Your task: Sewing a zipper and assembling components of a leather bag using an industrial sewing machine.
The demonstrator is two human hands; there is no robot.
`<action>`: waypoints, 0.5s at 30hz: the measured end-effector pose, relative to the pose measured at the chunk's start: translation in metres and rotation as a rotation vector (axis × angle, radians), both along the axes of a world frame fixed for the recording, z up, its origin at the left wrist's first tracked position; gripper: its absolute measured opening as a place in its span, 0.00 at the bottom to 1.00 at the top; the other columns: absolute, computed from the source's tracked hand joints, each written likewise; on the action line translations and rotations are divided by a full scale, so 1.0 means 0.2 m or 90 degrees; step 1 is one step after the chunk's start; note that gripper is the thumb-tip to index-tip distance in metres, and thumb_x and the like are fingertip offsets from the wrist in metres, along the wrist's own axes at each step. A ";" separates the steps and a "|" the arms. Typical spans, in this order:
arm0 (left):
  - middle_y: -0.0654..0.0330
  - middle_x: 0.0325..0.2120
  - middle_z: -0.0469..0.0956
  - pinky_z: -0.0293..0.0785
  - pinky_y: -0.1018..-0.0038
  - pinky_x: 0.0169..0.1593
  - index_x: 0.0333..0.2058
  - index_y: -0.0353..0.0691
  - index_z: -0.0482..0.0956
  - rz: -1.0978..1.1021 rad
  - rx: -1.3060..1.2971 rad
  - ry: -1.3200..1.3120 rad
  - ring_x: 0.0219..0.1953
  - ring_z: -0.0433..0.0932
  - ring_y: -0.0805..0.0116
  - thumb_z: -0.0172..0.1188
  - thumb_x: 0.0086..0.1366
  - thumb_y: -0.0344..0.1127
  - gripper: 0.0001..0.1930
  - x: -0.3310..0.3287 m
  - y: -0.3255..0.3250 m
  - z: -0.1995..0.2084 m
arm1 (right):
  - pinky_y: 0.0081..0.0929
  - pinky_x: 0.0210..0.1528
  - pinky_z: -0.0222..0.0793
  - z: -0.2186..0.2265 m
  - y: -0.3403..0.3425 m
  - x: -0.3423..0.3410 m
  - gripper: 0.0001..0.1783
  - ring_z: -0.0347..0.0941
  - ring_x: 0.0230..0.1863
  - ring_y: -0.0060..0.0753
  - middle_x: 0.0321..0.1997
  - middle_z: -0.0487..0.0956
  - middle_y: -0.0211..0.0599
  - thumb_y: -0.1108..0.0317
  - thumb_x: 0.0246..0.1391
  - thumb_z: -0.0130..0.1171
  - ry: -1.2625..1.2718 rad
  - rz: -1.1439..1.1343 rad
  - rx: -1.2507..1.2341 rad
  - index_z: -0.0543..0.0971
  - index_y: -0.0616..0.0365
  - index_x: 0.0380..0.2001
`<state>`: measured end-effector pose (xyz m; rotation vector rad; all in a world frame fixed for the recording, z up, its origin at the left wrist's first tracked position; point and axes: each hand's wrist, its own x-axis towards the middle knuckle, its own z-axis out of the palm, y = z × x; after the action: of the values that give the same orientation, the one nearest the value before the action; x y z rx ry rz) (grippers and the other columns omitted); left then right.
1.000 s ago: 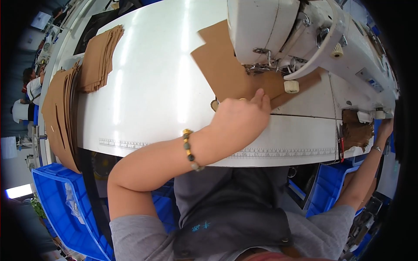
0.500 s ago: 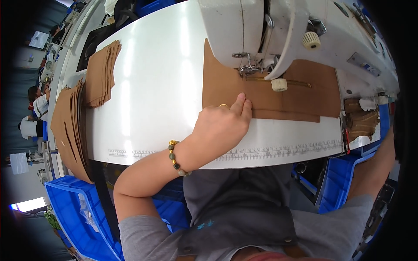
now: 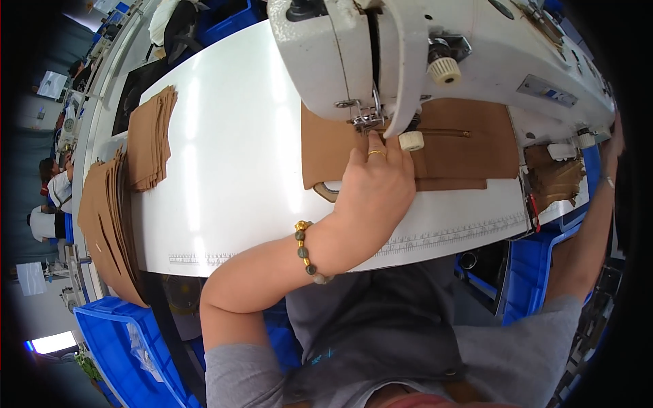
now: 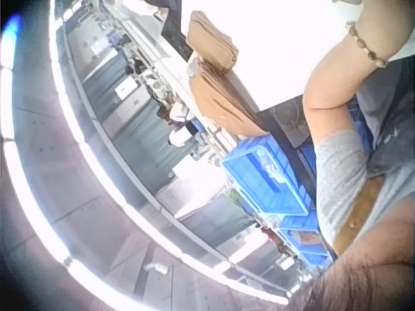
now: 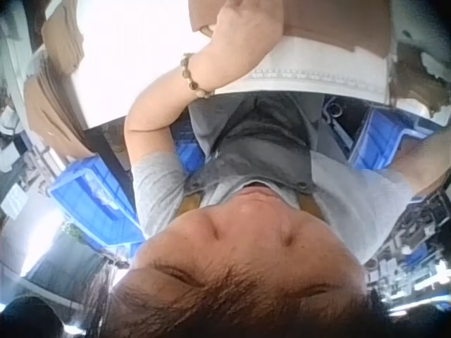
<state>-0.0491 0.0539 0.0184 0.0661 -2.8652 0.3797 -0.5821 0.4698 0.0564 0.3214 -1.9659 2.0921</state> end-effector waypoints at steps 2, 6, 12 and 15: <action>0.55 0.43 0.85 0.80 0.74 0.43 0.56 0.30 0.81 0.005 0.002 -0.013 0.38 0.83 0.68 0.63 0.56 0.29 0.26 -0.01 0.00 -0.02 | 0.30 0.67 0.68 -0.16 -0.03 0.06 0.30 0.75 0.64 0.33 0.66 0.77 0.39 0.50 0.75 0.51 0.052 -0.060 -0.114 0.74 0.65 0.65; 0.49 0.53 0.84 0.82 0.74 0.35 0.55 0.31 0.81 0.019 -0.011 -0.007 0.32 0.84 0.68 0.62 0.56 0.29 0.26 -0.02 -0.02 -0.06 | 0.30 0.64 0.70 -0.14 -0.02 0.06 0.27 0.75 0.62 0.30 0.62 0.78 0.37 0.51 0.77 0.49 0.028 -0.101 -0.070 0.75 0.64 0.63; 0.52 0.52 0.85 0.81 0.73 0.34 0.52 0.32 0.82 0.014 0.005 0.016 0.29 0.84 0.69 0.60 0.57 0.29 0.22 -0.06 -0.04 -0.08 | 0.28 0.65 0.69 -0.09 -0.12 0.17 0.28 0.75 0.62 0.30 0.63 0.78 0.38 0.52 0.78 0.46 0.007 -0.098 -0.106 0.75 0.67 0.62; 0.52 0.53 0.84 0.82 0.72 0.35 0.51 0.32 0.82 0.013 0.030 0.006 0.33 0.86 0.67 0.60 0.58 0.29 0.21 -0.06 -0.05 -0.09 | 0.25 0.65 0.67 -0.18 -0.15 0.17 0.27 0.74 0.62 0.28 0.62 0.79 0.37 0.53 0.78 0.45 -0.007 -0.056 -0.193 0.76 0.65 0.62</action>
<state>-0.0613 0.0442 0.0012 0.1061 -2.8670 0.3150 -0.5478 0.4405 0.0194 0.1606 -1.6021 2.2939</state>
